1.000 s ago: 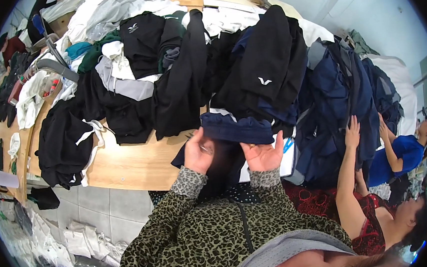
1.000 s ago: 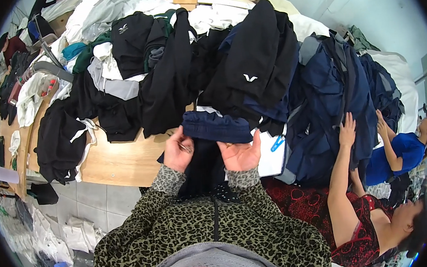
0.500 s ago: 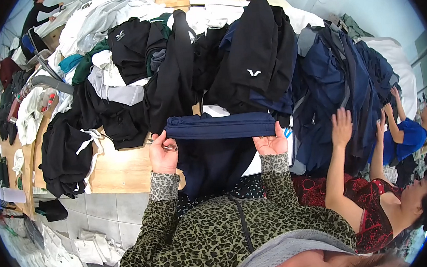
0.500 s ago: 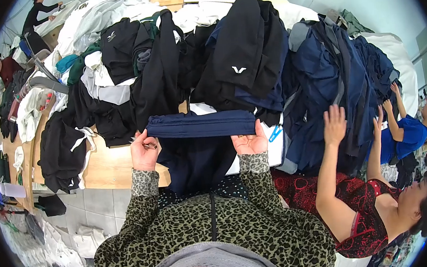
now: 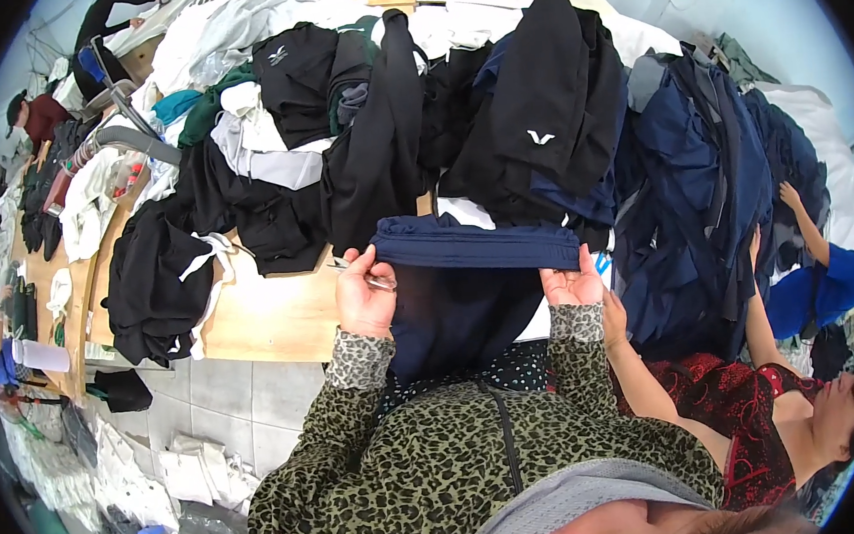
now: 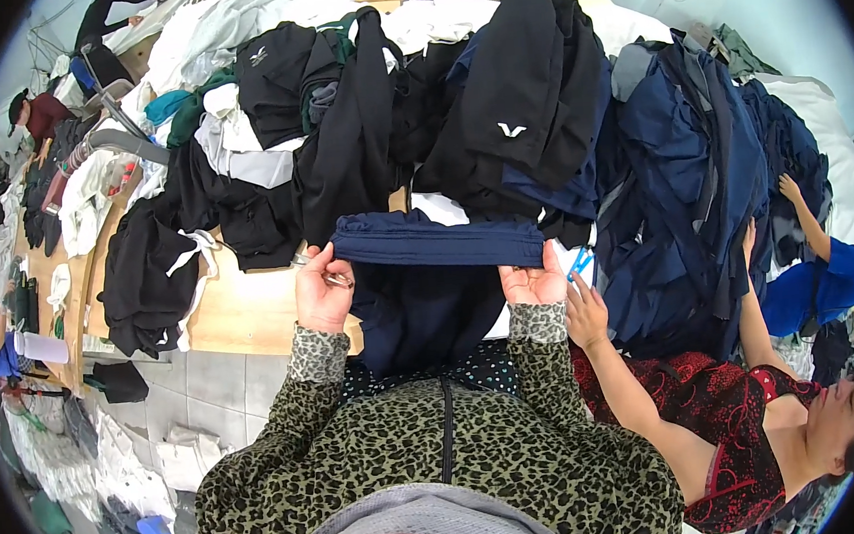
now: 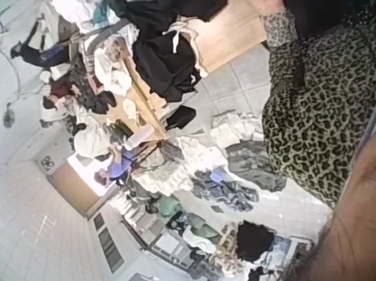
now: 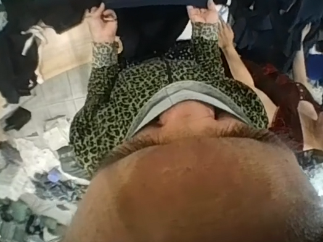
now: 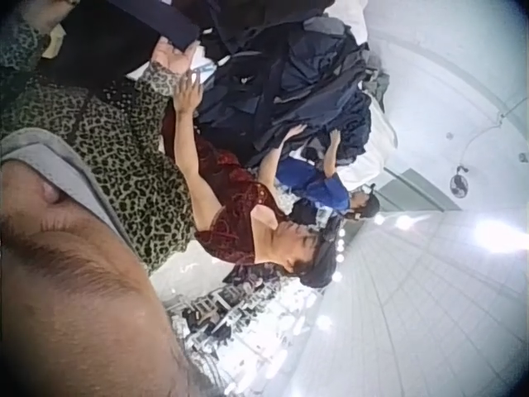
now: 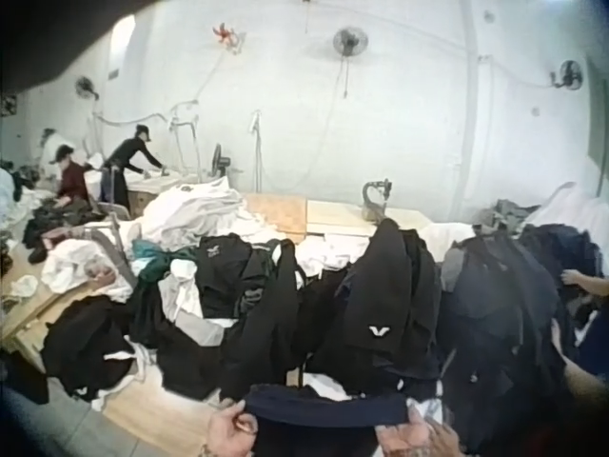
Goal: Trimming loose threads and inspecting seams on manufactured garments using thread nippers.
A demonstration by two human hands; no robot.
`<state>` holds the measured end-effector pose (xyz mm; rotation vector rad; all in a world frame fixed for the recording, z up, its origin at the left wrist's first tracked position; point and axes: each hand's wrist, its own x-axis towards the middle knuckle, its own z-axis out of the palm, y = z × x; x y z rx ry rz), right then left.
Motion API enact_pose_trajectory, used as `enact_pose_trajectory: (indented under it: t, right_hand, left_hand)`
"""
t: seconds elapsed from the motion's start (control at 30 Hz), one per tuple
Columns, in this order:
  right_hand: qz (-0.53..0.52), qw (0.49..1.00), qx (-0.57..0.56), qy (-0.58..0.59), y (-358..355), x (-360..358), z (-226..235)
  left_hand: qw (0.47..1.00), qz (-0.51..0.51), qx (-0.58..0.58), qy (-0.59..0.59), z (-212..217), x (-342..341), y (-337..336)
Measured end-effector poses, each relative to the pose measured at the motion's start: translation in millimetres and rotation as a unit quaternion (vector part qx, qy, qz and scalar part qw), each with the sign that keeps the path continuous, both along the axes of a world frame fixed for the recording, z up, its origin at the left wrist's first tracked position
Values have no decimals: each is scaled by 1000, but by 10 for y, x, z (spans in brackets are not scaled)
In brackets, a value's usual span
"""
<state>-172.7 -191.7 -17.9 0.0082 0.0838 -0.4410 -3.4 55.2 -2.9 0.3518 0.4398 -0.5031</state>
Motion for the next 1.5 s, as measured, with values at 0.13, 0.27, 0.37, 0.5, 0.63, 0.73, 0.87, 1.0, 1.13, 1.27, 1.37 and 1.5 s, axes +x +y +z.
enact_pose_trajectory:
  t: [0.13, 0.27, 0.37, 0.5, 0.63, 0.73, 0.87, 1.0, 1.13, 1.27, 1.37, 1.5]
  right_hand:
    - [-27, 996, 11, 89, 344, 57, -41]
    - [292, 905, -163, 264, 806, -149, -45]
    - [449, 743, -448, 215, 541, -319, 88]
    - [179, 736, -618, 210, 24, -55, 514]
    - [238, 662, -711, 7, -88, 416, 571]
    - [357, 551, -754, -18, -28, 556, 492]
    - [377, 633, -676, 9, -108, 454, 346]
    - [390, 646, -655, 49, -6, 544, 537]
    - [313, 446, -832, -103, 194, 750, 446]
    - [363, 516, -775, 40, 27, 478, 752]
    - [238, 553, -789, 123, -275, 222, 772]
    - [149, 635, -718, 242, -379, -121, 561]
  left_hand:
    - [997, -38, 7, -65, 29, -92, -156]
    - [984, -56, -21, -169, -77, 94, -60]
    - [961, -147, 33, -231, 234, 126, 32]
    - [825, -400, 156, -368, 752, -73, -168]
    - [713, -520, 122, -454, 993, -136, -381]
    - [707, -520, 134, -461, 1070, -101, -328]
    - [684, -516, 180, -483, 959, 84, -100]
    - [672, -544, 119, -487, 1027, 101, -111]
    - [673, -531, 111, -503, 1059, 42, -241]
    - [675, -522, 168, -494, 1091, 175, -58]
    - [655, -519, 244, -492, 853, 193, 19]
    - [696, -424, 271, -513, 573, 152, 70]
